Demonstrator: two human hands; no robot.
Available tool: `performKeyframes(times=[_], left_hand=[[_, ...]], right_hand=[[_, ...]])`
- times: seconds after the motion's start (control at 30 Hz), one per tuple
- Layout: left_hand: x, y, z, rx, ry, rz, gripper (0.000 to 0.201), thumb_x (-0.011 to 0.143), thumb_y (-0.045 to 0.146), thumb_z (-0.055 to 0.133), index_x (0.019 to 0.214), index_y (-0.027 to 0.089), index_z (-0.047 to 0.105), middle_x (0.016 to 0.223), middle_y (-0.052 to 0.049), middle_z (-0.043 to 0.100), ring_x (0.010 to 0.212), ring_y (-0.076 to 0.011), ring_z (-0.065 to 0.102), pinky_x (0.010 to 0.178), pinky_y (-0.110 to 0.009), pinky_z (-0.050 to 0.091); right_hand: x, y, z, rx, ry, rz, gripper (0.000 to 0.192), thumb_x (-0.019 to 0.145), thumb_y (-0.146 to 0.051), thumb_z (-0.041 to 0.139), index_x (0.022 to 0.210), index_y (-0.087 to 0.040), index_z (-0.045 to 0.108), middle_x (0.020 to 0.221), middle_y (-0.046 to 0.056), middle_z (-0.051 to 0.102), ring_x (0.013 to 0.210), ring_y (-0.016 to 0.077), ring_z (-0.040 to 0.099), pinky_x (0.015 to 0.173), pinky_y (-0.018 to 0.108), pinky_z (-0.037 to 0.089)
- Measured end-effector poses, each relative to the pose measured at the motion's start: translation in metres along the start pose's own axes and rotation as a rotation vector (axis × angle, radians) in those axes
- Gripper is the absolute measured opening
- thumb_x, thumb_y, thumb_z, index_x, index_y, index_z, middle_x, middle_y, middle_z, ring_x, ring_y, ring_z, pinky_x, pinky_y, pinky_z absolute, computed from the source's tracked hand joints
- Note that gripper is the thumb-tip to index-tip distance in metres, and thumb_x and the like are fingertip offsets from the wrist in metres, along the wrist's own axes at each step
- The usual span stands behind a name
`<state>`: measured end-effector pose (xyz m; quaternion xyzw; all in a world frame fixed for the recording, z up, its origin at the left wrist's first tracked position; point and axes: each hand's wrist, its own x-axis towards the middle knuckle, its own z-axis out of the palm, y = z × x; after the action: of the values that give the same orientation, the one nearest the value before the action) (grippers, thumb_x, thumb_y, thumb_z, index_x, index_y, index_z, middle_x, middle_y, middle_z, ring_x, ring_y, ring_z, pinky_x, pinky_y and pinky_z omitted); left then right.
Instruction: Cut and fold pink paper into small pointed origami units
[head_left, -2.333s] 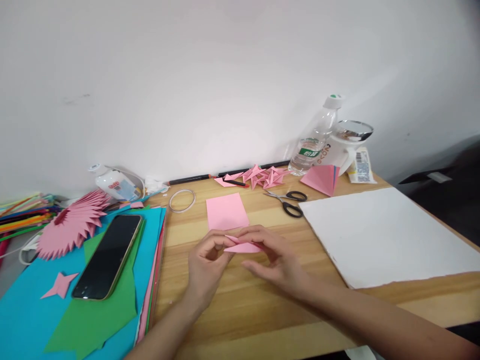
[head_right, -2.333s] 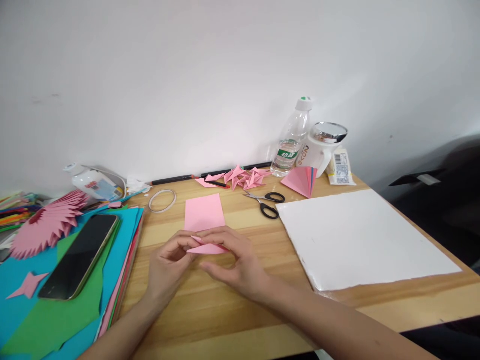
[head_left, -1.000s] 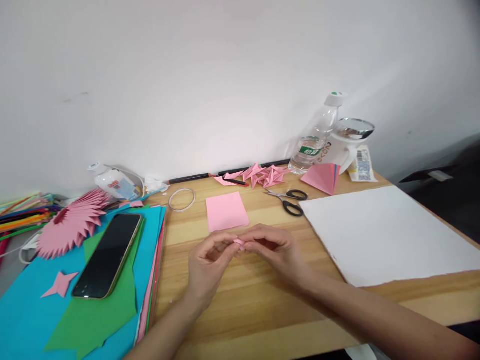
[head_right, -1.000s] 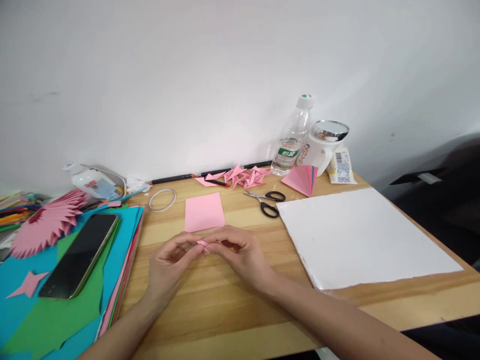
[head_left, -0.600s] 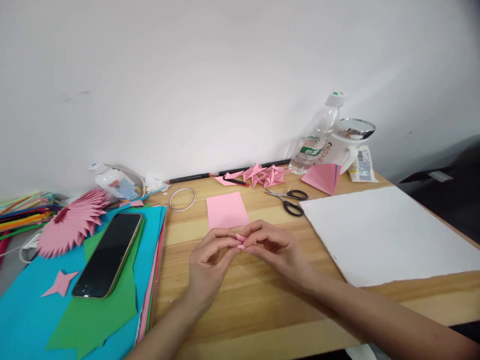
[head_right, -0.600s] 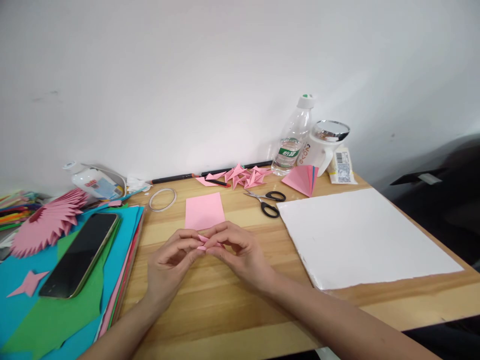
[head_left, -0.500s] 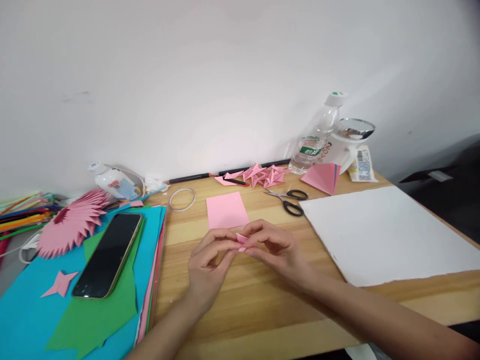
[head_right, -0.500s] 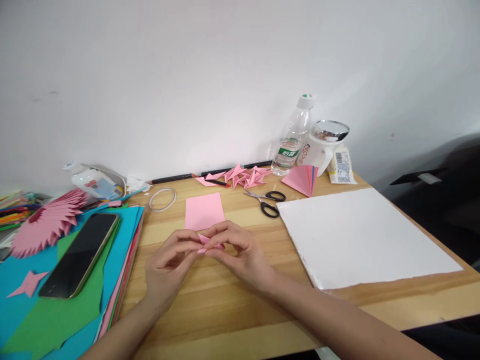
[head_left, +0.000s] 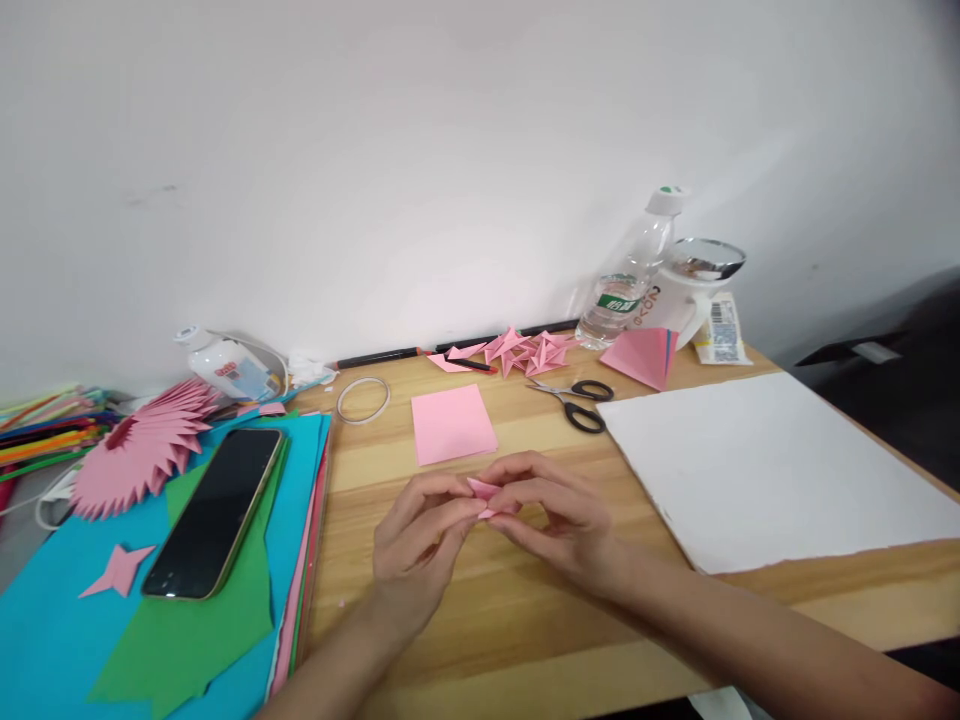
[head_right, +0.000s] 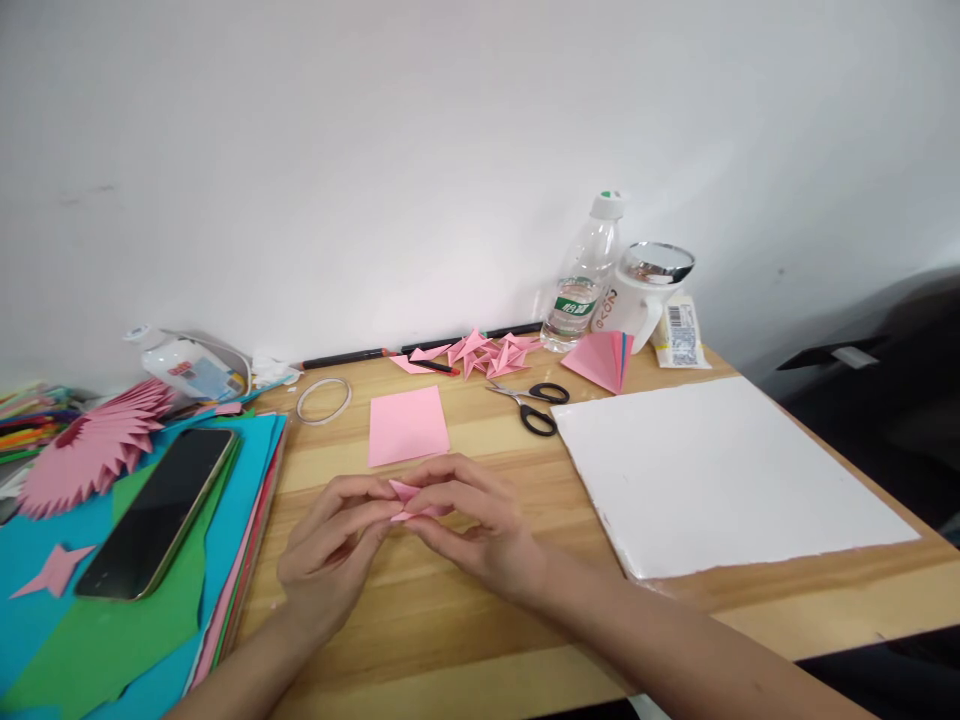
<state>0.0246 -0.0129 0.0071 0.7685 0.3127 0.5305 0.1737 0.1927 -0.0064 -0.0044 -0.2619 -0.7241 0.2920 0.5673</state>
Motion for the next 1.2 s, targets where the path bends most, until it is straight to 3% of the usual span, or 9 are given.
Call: performKeyframes(times=[0.67, 0.87, 1.2], left_hand=[[-0.004, -0.003, 0.001, 0.020, -0.033, -0.055, 0.025, 0.079, 0.001, 0.058, 0.094, 0.020, 0.065, 0.091, -0.004, 0.064, 0.086, -0.0155, 0.064, 0.074, -0.028, 0.052], [-0.009, -0.006, 0.003, 0.039, 0.019, -0.150, 0.013, 0.080, 0.007, 0.058, 0.085, 0.019, 0.062, 0.085, -0.003, 0.052, 0.081, -0.0140, 0.056, 0.069, -0.027, 0.049], [-0.003, 0.004, 0.010, -0.187, 0.047, -0.398, 0.011, 0.082, 0.016, 0.060, 0.072, 0.016, 0.065, 0.088, -0.006, 0.052, 0.082, -0.0149, 0.058, 0.068, -0.025, 0.052]], right_hand=[[0.004, 0.004, -0.001, 0.041, -0.034, 0.088, 0.007, 0.084, -0.016, 0.060, 0.088, -0.019, 0.064, 0.093, 0.008, 0.063, 0.087, 0.0165, 0.062, 0.077, 0.029, 0.051], [0.002, 0.009, 0.002, 0.128, -0.075, 0.173, 0.007, 0.085, -0.021, 0.061, 0.090, -0.020, 0.065, 0.093, 0.008, 0.066, 0.089, 0.0172, 0.063, 0.078, 0.031, 0.050], [-0.001, 0.011, 0.002, 0.142, 0.003, 0.229, 0.003, 0.080, -0.022, 0.067, 0.083, -0.021, 0.068, 0.076, 0.005, 0.070, 0.071, 0.0163, 0.065, 0.063, 0.028, 0.051]])
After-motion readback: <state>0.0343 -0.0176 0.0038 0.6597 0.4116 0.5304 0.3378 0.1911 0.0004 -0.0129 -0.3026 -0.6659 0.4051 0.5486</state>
